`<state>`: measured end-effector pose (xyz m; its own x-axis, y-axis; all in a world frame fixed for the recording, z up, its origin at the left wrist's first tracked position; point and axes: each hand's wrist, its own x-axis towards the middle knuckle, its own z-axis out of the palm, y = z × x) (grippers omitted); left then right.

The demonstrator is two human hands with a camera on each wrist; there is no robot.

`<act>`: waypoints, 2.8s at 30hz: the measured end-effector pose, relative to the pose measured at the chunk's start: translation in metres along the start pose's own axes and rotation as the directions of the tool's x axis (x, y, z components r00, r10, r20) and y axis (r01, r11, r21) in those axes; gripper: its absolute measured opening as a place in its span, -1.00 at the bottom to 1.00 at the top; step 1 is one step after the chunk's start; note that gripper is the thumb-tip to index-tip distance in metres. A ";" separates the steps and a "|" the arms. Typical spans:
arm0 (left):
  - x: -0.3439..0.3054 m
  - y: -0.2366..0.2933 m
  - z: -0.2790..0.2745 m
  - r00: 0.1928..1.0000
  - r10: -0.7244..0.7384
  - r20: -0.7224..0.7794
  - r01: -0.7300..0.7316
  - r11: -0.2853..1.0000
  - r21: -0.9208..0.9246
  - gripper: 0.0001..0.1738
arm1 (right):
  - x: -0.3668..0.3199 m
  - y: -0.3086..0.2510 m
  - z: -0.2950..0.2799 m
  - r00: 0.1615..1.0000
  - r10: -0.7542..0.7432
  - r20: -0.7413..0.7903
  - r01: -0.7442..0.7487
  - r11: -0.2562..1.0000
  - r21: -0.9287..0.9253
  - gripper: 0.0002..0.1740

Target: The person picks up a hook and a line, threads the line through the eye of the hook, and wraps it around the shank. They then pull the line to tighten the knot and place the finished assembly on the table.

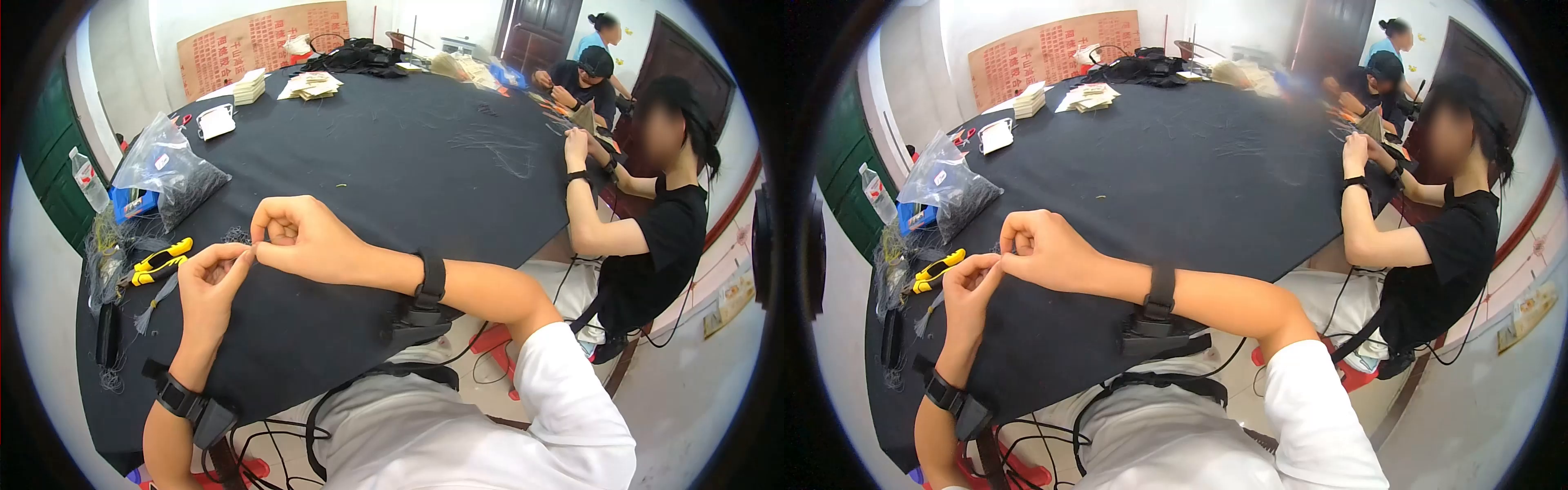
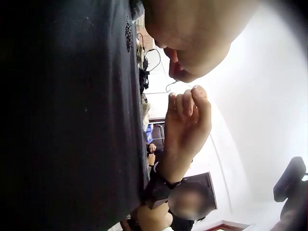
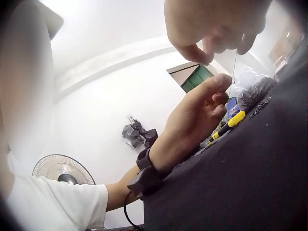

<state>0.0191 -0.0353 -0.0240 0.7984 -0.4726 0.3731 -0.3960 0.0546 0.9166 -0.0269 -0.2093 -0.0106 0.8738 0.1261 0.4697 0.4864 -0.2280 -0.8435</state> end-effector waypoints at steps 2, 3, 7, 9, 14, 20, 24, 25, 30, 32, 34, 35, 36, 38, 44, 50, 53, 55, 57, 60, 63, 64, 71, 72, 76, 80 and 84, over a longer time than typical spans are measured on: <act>0.000 0.000 0.000 1.000 -0.004 -0.008 0.004 1.000 0.016 -0.93 | 0.001 0.000 -0.001 1.000 -0.001 -0.003 0.001 1.000 -0.006 -0.92; 0.000 -0.001 0.000 1.000 -0.005 -0.011 0.006 1.000 0.023 -0.93 | 0.001 0.000 -0.001 1.000 0.004 -0.001 -0.004 1.000 -0.014 -0.92; 0.001 -0.005 -0.001 1.000 0.023 -0.006 -0.023 1.000 0.006 -0.92 | 0.000 -0.005 0.000 1.000 0.023 0.005 -0.023 1.000 -0.002 -0.91; 0.001 -0.004 -0.001 1.000 0.018 0.000 -0.018 1.000 -0.004 -0.92 | 0.000 -0.004 0.000 0.999 0.029 0.014 -0.029 1.000 0.009 -0.91; 0.000 -0.007 -0.003 1.000 -0.009 0.011 0.009 1.000 -0.010 -0.91 | 0.001 -0.005 -0.001 0.999 0.032 0.015 -0.033 0.999 0.005 -0.91; 0.001 -0.006 -0.001 0.998 0.062 0.009 -0.063 0.995 0.074 -0.89 | 0.002 0.004 0.000 1.000 0.006 -0.010 -0.006 1.000 0.008 -0.91; 0.004 -0.015 -0.007 0.997 0.066 0.044 -0.071 0.988 0.134 -0.88 | 0.004 0.004 -0.005 1.000 -0.009 0.026 0.011 0.999 -0.042 -0.93; 0.003 -0.013 -0.004 0.997 0.061 0.045 -0.064 0.996 0.069 -0.89 | 0.004 0.002 -0.005 1.000 -0.005 0.026 0.006 0.999 -0.045 -0.93; 0.002 -0.012 -0.003 0.997 0.022 0.072 -0.022 1.000 -0.010 -0.90 | 0.005 0.001 -0.005 0.999 0.013 0.051 -0.012 1.000 -0.022 -0.91; 0.001 -0.011 -0.004 0.996 0.010 0.092 -0.008 1.000 -0.020 -0.89 | 0.005 -0.002 -0.005 0.999 0.004 0.047 -0.002 0.999 -0.046 -0.90; 0.001 -0.009 -0.002 0.994 0.010 0.112 -0.003 0.998 -0.059 -0.89 | 0.006 -0.002 -0.006 1.000 -0.004 0.028 0.006 0.998 -0.062 -0.89; 0.000 -0.007 -0.001 0.993 0.013 0.120 -0.002 0.996 -0.092 -0.88 | 0.006 -0.001 -0.007 1.000 -0.007 0.019 0.008 0.998 -0.070 -0.89; 0.000 -0.006 -0.001 0.992 0.018 0.127 -0.002 0.992 -0.124 -0.88 | 0.006 -0.002 -0.007 1.000 0.013 0.008 -0.012 0.995 -0.097 -0.89; -0.001 -0.005 0.000 0.991 0.016 0.131 0.003 0.990 -0.140 -0.87 | 0.006 -0.002 -0.007 0.999 0.028 -0.023 -0.030 0.998 -0.063 -0.89; -0.001 -0.003 -0.002 0.989 -0.005 0.147 0.029 0.985 -0.167 -0.84 | 0.007 0.002 -0.007 0.998 0.044 -0.036 -0.044 0.999 -0.018 -0.89; -0.002 -0.002 -0.005 0.987 -0.009 0.161 0.040 0.980 -0.193 -0.83 | 0.008 0.009 -0.008 0.997 0.070 -0.044 -0.069 0.997 0.016 -0.88; -0.002 -0.003 -0.006 0.987 0.007 0.160 0.025 0.979 -0.200 -0.82 | 0.007 0.009 -0.007 0.992 0.123 -0.026 -0.122 0.991 0.049 -0.87; -0.002 -0.003 -0.006 0.989 0.023 0.148 0.008 0.978 -0.207 -0.83 | 0.007 0.010 -0.007 0.986 0.169 0.011 -0.169 0.984 0.060 -0.86; -0.001 -0.004 -0.007 0.990 0.040 0.136 -0.011 0.979 -0.205 -0.83 | 0.006 0.014 -0.008 0.974 0.218 0.065 -0.222 0.974 0.056 -0.84; -0.002 -0.004 -0.007 0.991 0.050 0.123 -0.022 0.976 -0.217 -0.83 | 0.004 0.005 -0.006 0.953 0.285 0.100 -0.297 0.943 0.151 -0.84; -0.001 -0.003 -0.007 0.990 0.071 0.125 -0.040 0.972 -0.233 -0.84 | 0.003 0.010 -0.006 0.927 0.336 0.164 -0.367 0.903 0.225 -0.85; 0.000 -0.003 -0.006 0.990 0.086 0.111 -0.057 0.968 -0.244 -0.84 | 0.002 0.008 -0.005 0.918 0.352 0.182 -0.391 0.883 0.261 -0.86; 0.000 -0.007 -0.008 0.995 0.069 0.070 -0.050 0.966 -0.253 -0.84 | -0.001 0.010 0.000 0.824 0.419 0.381 -0.561 0.701 0.440 -0.93; 0.000 -0.008 -0.009 0.996 0.067 0.065 -0.049 0.967 -0.248 -0.84 | -0.001 0.008 0.001 0.815 0.424 0.396 -0.575 0.680 0.455 -0.93; 0.000 -0.006 -0.007 0.998 0.059 0.008 -0.056 0.968 -0.243 -0.83 | -0.004 0.008 0.003 0.813 0.431 0.392 -0.581 0.646 0.494 -0.92; -0.001 -0.003 -0.007 0.999 0.021 -0.041 -0.031 0.968 -0.247 -0.83 | -0.007 0.005 0.008 0.861 0.386 0.332 -0.506 0.719 0.477 -0.91; -0.001 -0.003 -0.008 0.995 0.015 -0.096 -0.037 0.972 -0.233 -0.83 | -0.008 -0.005 0.013 0.964 0.217 0.151 -0.248 0.940 0.235 -0.90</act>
<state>0.0228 -0.0281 -0.0258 0.8324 -0.3849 0.3987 -0.3085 0.2758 0.9104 -0.0369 -0.1963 -0.0137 0.9483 0.2181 0.2304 0.2402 -0.0188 -0.9705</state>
